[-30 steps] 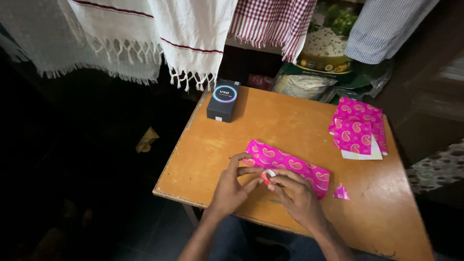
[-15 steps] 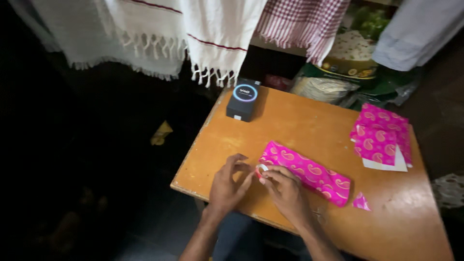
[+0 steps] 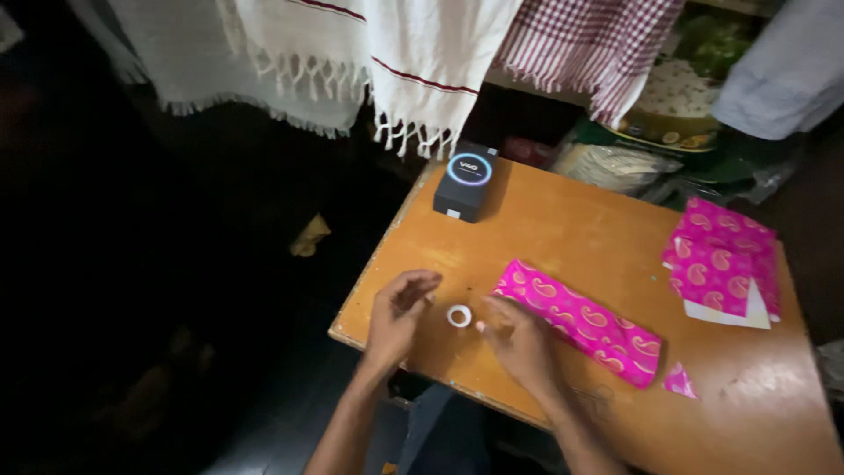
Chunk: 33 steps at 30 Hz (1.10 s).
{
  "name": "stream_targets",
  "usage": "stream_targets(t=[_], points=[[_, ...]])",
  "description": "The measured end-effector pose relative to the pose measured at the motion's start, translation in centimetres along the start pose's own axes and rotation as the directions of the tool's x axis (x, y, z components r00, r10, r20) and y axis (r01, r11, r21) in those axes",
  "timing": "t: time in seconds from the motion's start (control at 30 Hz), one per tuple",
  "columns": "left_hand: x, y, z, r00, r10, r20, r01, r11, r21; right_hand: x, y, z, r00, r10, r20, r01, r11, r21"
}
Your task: The person wraps a rectangular object in pink patterned paper on a wooden table. They fold the paper, apply tape to secure the folds, and use scissors to trim excess paper from the ends.
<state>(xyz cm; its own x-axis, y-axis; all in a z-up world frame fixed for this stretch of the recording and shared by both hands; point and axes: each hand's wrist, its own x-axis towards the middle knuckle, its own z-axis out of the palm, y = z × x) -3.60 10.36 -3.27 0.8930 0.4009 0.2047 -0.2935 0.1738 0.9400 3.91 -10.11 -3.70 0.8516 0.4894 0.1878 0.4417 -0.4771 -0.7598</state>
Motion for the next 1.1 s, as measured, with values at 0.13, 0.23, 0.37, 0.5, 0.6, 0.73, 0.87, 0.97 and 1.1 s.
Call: stream_targets(t=[0.13,0.23,0.37,0.5,0.6,0.73,0.87,0.97,1.1], points=[[-0.6,-2.3,3.5,0.930,-0.291,0.225,0.340,0.914,-0.221,0.0,0.6,-3.3,0.999,0.013,-0.041,0.000,0.953,0.304],[-0.9,-3.0,6.3,0.873,-0.391,0.291,0.471,0.831,-0.296,-0.4,0.9,-5.3,1.000,0.027,0.003,-0.026,0.893,0.449],[-0.9,-3.7,8.4,0.861,-0.389,0.329,0.497,0.783,-0.374,-1.1,1.5,-7.4,0.995,0.056,0.082,-0.093,0.814,0.573],[-1.0,-4.1,9.2,0.857,-0.377,0.351,0.492,0.798,-0.347,-1.8,1.7,-7.9,0.977,0.200,0.068,-0.205,0.820,0.535],[-0.9,-3.9,9.7,0.870,-0.365,0.332,0.460,0.844,-0.275,-1.9,1.9,-7.8,0.975,0.223,0.020,-0.198,0.818,0.539],[-1.3,-3.1,9.8,0.861,-0.410,0.299,0.477,0.855,-0.202,-2.0,2.7,-7.7,0.978,0.207,-0.014,-0.168,0.831,0.530],[-3.1,-2.6,9.2,0.880,-0.436,0.187,0.457,0.885,-0.091,-3.5,3.9,-7.3,0.961,0.278,0.011,-0.272,0.930,0.247],[-3.0,-2.4,8.4,0.956,-0.264,0.124,0.260,0.964,0.050,-4.2,5.0,-7.0,0.955,0.291,-0.055,-0.267,0.927,0.264],[-1.6,-1.6,6.9,0.972,-0.030,0.235,-0.065,0.920,0.387,-2.5,6.2,-8.1,0.986,0.157,-0.054,-0.116,0.886,0.448]])
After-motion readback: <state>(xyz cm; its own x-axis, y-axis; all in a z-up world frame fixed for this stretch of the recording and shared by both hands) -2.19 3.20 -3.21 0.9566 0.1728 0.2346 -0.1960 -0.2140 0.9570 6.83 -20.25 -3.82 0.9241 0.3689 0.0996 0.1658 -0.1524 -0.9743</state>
